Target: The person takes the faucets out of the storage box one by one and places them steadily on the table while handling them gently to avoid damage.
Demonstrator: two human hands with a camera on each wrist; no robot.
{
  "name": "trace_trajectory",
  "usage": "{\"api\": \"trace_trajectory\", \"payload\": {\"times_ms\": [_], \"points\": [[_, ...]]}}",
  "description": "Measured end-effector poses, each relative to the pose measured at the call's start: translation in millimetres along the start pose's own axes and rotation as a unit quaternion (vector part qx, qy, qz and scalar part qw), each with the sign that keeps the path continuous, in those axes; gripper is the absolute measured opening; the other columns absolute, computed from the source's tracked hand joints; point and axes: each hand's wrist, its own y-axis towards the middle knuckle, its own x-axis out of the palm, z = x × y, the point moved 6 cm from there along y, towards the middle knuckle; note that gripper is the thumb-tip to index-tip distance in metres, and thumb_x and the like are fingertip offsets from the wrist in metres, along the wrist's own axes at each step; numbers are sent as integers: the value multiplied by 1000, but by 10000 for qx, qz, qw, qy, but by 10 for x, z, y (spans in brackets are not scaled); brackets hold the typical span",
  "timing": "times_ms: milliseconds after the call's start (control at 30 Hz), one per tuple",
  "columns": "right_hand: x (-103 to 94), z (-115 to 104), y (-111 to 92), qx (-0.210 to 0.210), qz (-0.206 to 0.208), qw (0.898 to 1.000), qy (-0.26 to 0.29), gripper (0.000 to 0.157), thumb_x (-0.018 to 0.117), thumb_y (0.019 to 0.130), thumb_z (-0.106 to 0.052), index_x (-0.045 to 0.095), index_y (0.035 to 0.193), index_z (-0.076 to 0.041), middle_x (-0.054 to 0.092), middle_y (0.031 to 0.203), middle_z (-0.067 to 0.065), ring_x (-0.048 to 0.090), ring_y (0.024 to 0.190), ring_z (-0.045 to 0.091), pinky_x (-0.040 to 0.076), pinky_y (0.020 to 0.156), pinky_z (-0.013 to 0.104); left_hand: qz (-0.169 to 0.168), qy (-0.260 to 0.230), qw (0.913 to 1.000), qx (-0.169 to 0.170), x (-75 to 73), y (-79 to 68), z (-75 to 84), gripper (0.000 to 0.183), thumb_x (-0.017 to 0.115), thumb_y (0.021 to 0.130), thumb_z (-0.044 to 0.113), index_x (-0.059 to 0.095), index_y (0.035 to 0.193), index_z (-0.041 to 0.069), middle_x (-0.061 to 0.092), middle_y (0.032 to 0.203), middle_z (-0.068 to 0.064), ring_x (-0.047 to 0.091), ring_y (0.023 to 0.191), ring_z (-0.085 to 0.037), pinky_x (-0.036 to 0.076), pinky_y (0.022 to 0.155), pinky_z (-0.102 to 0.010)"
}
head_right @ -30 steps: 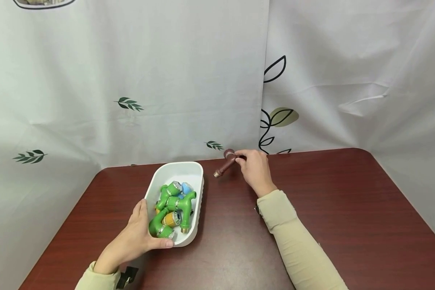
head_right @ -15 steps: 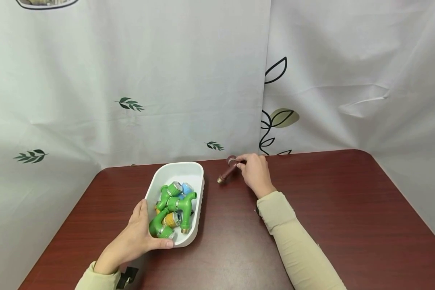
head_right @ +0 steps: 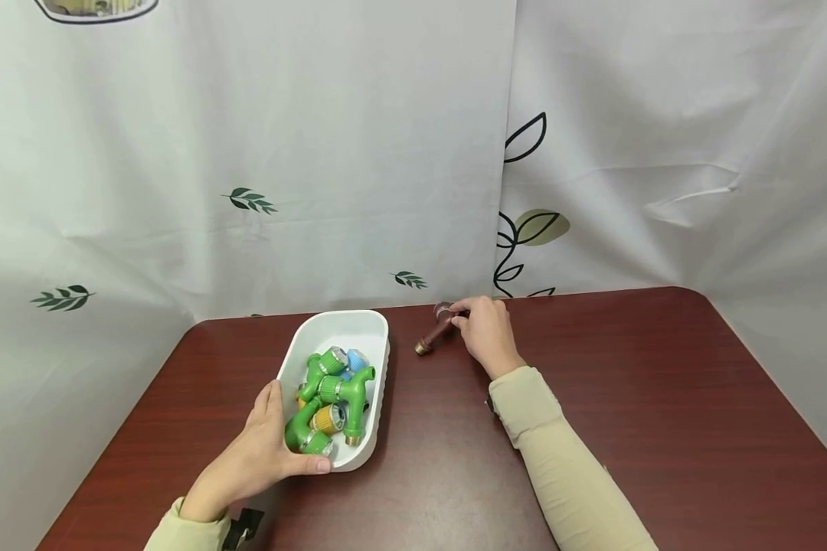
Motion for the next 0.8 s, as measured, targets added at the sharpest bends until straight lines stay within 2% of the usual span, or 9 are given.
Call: {"api": "trace_trajectory", "payload": {"times_ms": [333,667,800], "points": [[-4,39,2,40,-81,10000,14,18,79,86,-7,80,103,-4,75,102,17,67,92,31,51,75,43,-17,-6,10000,2,6,9,11,153,91,59,61,-2,152,-18,1,159,-36,10,145,-54,28,112,-61],[22,89,-2,363,-481,9980,-202,17,76,87,-3,79,104,-3,74,106,17,64,106,38,52,86,48,-10,19,10000,9,8,7,5,154,91,59,61,-3,151,-18,2,159,-37,12,144,-55,30,111,-60],[50,111,-14,513,-660,9963,-214,18,75,88,-2,79,105,-4,73,108,16,64,107,37,52,87,48,-24,39,10000,5,8,2,0,154,91,58,62,-2,151,-18,1,159,-38,11,145,-55,29,112,-61]]}}
